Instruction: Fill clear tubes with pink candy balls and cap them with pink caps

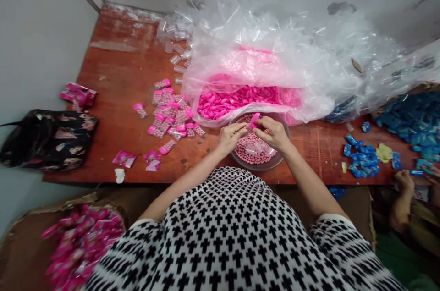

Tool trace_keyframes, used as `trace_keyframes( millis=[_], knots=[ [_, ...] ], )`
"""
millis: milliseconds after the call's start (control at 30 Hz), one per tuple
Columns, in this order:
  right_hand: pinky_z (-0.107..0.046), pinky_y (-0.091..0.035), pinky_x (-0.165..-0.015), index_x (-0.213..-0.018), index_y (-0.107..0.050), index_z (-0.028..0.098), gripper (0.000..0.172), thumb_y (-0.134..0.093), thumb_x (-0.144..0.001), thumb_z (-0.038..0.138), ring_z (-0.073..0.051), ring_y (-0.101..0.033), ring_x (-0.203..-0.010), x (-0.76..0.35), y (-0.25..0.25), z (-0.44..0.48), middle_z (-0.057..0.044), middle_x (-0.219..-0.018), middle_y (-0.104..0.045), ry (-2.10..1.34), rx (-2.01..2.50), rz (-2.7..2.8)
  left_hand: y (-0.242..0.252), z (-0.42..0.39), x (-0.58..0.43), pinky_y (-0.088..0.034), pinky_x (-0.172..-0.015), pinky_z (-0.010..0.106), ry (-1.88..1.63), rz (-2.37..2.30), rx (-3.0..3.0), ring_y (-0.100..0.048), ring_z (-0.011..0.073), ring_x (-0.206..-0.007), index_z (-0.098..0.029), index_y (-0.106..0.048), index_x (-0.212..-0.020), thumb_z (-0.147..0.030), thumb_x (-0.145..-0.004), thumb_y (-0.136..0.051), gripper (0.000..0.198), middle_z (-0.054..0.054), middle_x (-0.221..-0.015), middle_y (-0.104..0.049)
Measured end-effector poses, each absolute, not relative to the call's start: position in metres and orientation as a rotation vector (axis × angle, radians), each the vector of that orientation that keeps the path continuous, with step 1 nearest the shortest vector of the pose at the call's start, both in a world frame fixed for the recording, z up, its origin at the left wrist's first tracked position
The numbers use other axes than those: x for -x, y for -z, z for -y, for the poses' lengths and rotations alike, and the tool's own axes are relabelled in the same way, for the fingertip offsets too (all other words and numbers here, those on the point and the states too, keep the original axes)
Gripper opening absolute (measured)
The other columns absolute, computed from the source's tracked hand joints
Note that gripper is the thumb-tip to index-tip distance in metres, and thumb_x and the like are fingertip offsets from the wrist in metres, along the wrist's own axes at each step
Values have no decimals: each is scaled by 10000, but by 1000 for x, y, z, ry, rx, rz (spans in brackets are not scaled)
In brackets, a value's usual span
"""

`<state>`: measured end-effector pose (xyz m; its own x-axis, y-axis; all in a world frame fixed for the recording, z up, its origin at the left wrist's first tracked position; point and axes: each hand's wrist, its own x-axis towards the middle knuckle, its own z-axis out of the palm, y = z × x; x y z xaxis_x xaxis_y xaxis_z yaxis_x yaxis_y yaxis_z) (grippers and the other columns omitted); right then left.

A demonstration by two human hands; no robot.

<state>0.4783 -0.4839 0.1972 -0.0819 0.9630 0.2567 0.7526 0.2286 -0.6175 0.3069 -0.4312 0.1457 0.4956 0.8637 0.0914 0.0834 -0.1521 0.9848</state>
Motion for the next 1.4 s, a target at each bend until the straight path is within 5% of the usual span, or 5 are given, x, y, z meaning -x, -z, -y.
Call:
trace_keyframes(
  millis=[367, 600, 767, 933, 1400],
  knots=[
    [-245, -382, -607, -770, -555, 184, 112, -503, -846, 247, -133, -486, -637, -474, -191, 491, -25, -682, -550, -165, 1649, 1989, -154, 431, -310, -515, -775, 268, -902, -742, -2049, -668, 167, -852, -169, -691, -1012, -195, -863, -522, 227, 74, -940, -720],
    [-237, -404, -589, -791, -580, 178, 182, -507, -879, 319, -113, -501, -612, -478, -184, 490, -10, -694, -560, -448, 1578, 1864, -155, 424, -309, -526, -740, 275, -734, -763, -1944, -688, 189, -814, -181, -727, -955, -251, -833, -572, 210, 71, -935, -731],
    [-307, -479, -737, -1021, -618, 158, 277, -476, -904, 365, -185, -602, -850, -479, -188, 497, -95, -928, -654, -341, 1658, 2030, -154, 423, -305, -525, -715, 283, -619, -824, -1754, -692, 195, -769, -200, -745, -909, -291, -800, -613, 193, 45, -883, -739],
    [-457, -334, -1040, -1341, -429, 156, 590, -571, -838, 430, -289, -355, -1310, -482, -219, 488, -148, -1384, -445, -133, 1581, 2408, -152, 430, -302, -522, -754, 299, -607, -831, -1596, -686, 208, -811, -181, -748, -887, -281, -751, -653, 194, 55, -913, -735],
    [-506, -404, -955, -1384, -305, 69, 761, -572, -794, 468, -343, -458, -1161, -441, -164, 496, -234, -1244, -488, -230, 1829, 2033, -140, 451, -312, -516, -707, 285, -837, -992, -861, -632, 147, -712, -134, -728, -908, -314, -678, -702, 293, 57, -839, -722]
  ],
)
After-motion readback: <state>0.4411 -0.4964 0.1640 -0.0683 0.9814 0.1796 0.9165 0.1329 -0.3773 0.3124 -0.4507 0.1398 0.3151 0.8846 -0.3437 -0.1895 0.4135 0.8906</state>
